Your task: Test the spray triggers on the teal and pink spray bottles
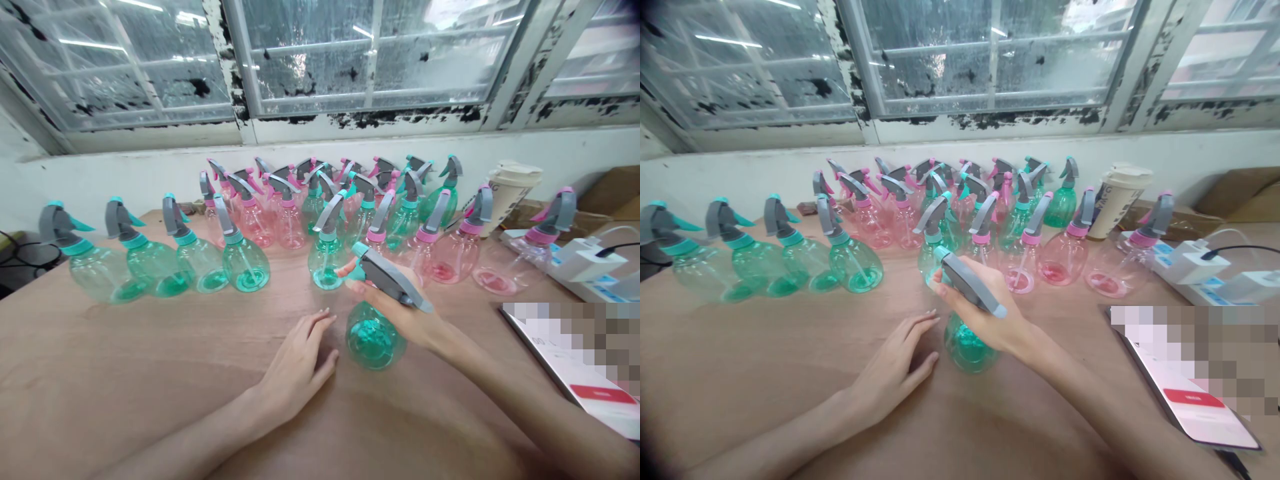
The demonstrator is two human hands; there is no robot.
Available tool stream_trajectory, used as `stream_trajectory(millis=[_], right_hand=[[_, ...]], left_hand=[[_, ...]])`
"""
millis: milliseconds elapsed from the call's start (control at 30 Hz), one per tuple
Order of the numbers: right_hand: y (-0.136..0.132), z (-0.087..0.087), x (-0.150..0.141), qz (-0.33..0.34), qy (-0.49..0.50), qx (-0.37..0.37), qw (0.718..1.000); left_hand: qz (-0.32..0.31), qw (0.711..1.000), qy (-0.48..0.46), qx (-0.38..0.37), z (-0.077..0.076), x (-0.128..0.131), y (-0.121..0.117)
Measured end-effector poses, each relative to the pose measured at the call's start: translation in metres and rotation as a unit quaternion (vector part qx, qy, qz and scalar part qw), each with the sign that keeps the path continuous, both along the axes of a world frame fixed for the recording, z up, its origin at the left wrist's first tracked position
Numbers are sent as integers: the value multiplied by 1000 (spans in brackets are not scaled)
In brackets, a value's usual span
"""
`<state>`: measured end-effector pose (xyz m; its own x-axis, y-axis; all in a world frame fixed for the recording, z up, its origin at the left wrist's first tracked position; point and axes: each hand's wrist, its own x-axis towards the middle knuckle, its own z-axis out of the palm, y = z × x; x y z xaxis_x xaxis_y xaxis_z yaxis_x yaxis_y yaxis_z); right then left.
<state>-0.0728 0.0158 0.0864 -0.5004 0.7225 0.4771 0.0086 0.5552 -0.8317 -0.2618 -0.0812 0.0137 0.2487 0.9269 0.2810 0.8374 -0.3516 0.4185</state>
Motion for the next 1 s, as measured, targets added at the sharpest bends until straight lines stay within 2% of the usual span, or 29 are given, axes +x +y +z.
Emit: stream_trajectory(millis=[167, 367, 667, 1000], right_hand=[[1, -1, -1, -12, 16, 33, 999], [2, -2, -1, 11, 8, -18, 1000], [0, -4, -1, -20, -8, -11, 1000], [3, -5, -1, 20, 33, -4, 999]], left_hand=[[4, 1000, 9, -4, -1, 0, 1], [-1, 1000, 9, 10, -2, 0, 0], [-1, 1000, 18, 10, -1, 0, 1], [2, 1000, 7, 10, 0, 1, 0]])
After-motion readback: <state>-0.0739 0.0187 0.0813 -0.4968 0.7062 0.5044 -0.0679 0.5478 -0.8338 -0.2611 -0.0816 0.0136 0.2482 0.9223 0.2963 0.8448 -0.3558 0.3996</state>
